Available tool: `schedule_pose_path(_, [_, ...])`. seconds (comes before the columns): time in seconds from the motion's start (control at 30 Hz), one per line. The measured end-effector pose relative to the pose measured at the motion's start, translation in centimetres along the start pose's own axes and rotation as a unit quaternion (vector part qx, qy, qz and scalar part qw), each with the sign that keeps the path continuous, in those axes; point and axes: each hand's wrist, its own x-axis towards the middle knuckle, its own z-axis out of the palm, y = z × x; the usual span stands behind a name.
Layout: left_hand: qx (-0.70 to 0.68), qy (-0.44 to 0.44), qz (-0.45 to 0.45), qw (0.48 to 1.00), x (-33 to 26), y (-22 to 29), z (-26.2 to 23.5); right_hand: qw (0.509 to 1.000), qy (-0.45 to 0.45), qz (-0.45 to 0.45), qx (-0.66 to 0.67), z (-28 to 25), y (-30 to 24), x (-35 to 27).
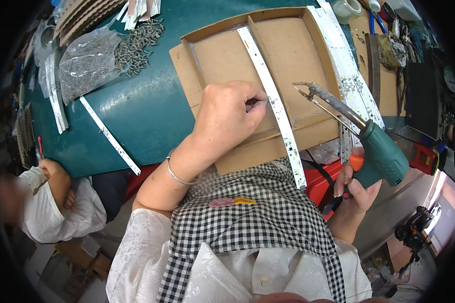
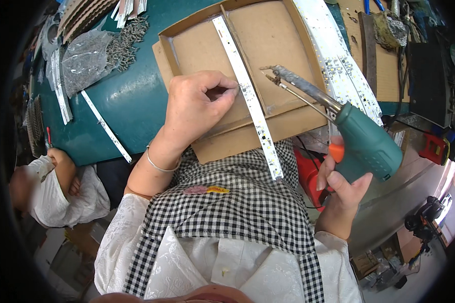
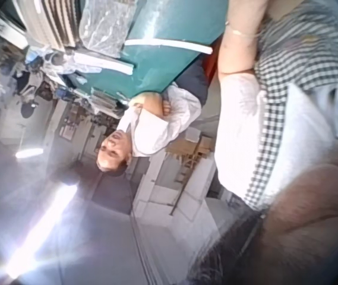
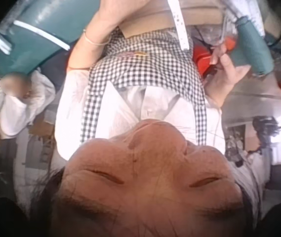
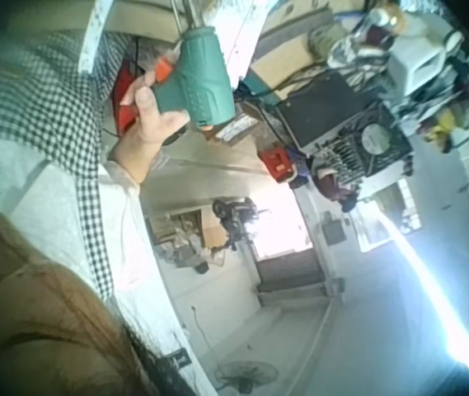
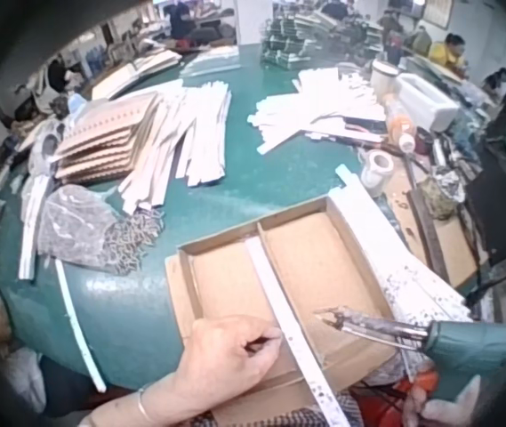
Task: The person uses a hot glue gun to apply adhesive to the edges of LED light strips. They then gather a stack of these strips, align them, and wrap them together with clear packing tape. The person repeats the gluing process on additional strips throughout the clip.
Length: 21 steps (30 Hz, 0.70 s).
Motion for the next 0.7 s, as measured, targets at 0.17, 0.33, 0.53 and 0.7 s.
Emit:
schedule_pose_path(0.17, [0.001, -0.008, -0.005, 1.0, 0.1, 0.1, -0.1, 0.998, -0.025, -0.021, 0.046, -0.1, 0.4, -0.4])
schedule_pose_path(0.33, [0.004, -0.004, 0.005, 1.0, 0.1, 0.0, 0.0, 0.995, 0.011, -0.039, 0.092, 0.6, 0.3, -0.8])
schedule_pose_path(0.53, [-0.011, -0.003, 0.003, 1.0, 0.1, 0.3, -0.2, 0.991, 0.027, -0.066, 0.113, 0.8, 0.2, -1.6])
schedule_pose_path(0.7, [0.074, -0.001, 0.042, 0.996, -1.0, 1.8, -2.0, 0.983, 0.034, -0.107, 0.145, 0.7, 1.0, -3.7])
